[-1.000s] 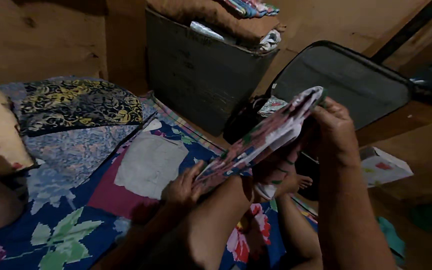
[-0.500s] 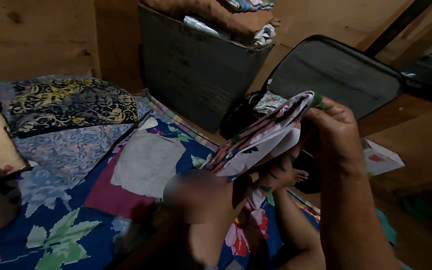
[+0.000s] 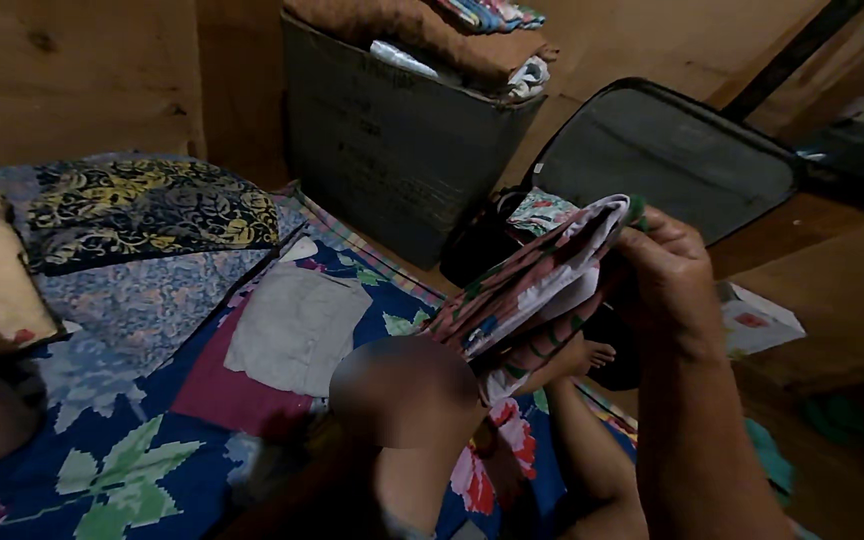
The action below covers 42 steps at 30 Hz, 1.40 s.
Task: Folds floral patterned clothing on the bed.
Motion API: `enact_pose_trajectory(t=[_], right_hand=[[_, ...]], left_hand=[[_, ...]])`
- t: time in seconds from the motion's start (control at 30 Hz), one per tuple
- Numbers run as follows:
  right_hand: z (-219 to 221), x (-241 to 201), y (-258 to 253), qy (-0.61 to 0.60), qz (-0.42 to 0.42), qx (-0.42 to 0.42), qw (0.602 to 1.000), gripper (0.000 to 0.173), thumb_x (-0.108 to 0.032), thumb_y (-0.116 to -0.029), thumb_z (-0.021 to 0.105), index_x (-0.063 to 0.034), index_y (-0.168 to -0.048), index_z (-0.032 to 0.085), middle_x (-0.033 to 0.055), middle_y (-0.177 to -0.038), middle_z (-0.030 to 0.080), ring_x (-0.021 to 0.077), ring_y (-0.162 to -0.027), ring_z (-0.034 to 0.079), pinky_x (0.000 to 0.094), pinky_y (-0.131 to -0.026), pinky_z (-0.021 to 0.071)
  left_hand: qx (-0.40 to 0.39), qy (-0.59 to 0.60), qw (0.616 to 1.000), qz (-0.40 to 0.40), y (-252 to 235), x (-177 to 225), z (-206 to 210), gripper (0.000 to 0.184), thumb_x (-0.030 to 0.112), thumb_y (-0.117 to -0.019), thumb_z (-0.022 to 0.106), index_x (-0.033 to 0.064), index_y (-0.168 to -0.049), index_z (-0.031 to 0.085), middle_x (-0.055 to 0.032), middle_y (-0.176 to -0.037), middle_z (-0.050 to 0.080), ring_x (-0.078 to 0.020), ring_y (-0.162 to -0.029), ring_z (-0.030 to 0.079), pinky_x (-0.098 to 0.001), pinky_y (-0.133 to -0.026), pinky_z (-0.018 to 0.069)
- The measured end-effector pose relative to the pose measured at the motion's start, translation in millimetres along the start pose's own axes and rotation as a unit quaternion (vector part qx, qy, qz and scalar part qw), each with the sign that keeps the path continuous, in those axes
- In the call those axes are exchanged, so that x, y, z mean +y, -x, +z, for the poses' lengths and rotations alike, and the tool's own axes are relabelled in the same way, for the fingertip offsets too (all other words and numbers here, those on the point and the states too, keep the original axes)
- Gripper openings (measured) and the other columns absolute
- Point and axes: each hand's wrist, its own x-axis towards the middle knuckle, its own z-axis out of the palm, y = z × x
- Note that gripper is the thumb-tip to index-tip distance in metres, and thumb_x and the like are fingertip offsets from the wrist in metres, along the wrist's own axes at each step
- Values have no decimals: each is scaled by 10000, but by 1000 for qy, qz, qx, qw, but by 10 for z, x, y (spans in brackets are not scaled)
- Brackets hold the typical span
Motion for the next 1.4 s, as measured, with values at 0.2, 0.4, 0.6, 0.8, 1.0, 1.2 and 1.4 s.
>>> enact_pose_trajectory(t=[0.2, 0.4, 0.6, 0.8, 1.0, 1.2, 1.4], right_hand=[[-16, -15, 48, 20, 9, -8, 1000, 267, -111, -1020, 500, -255, -948, 713, -160, -736, 667, -67, -542, 566, 118, -480, 497], [-122, 59, 93, 10, 7, -9, 1000, 242, -139, -1020, 525, -253, -994, 737, -156, -802, 698, -68, -596, 594, 117, -530, 514], [-381, 174, 35, 60, 56, -9, 997, 207, -63, -975, 529, -185, -980, 695, -114, -718, 648, -36, -538, 547, 132, -496, 483], [-552, 139, 30, 130, 43, -128, 982, 493, -48, -909, 568, -182, -1383, 549, -81, -1050, 693, -34, -666, 604, 140, -595, 530], [-531, 68, 58, 133, 25, -206, 969, 293, -80, -936, 549, -115, -1182, 704, -79, -988, 711, -26, -678, 604, 148, -617, 532], [-429, -97, 5, 156, 36, -214, 964, 296, -84, -894, 609, -146, -1174, 684, -79, -898, 718, -8, -696, 644, 159, -626, 551], [-158, -215, -61, 134, 36, -229, 964, 206, -45, -855, 648, -158, -1027, 629, -76, -819, 713, 6, -669, 669, 172, -605, 574]], left_hand=[[26, 14, 999, 16, -166, 98, 47, 185, 289, -908, 706, 108, -942, 726, -121, -1013, 675, -215, -981, 631, -276, -914, 499], [-138, 226, 963, -53, -459, -105, -97, 285, 277, -924, 688, 3, -850, 703, -209, -1344, 616, -240, -1292, 555, -403, -1111, 404], [-232, 331, 908, -111, -882, -299, -288, 188, 138, -975, 612, -44, -937, 636, -9, -882, 606, 46, -769, 547, -132, -716, 474], [-252, 264, 929, -66, -1374, -365, -666, 208, 202, -990, 582, 7, -945, 639, 63, -873, 630, 99, -814, 563, -119, -779, 487], [-253, 215, 943, 9, -1677, -413, -1040, 199, 247, -962, 601, 97, -830, 597, 91, -783, 560, 87, -703, 514, -91, -656, 441], [-252, 158, 953, 49, -1951, -277, -1474, 142, 197, -970, 581, 98, -877, 623, 93, -748, 584, 84, -645, 528, -84, -598, 454], [-264, 106, 955, 90, -2258, -120, -1957, 122, 203, -968, 579, 110, -911, 635, 118, -792, 589, 110, -716, 536, -62, -651, 449]])
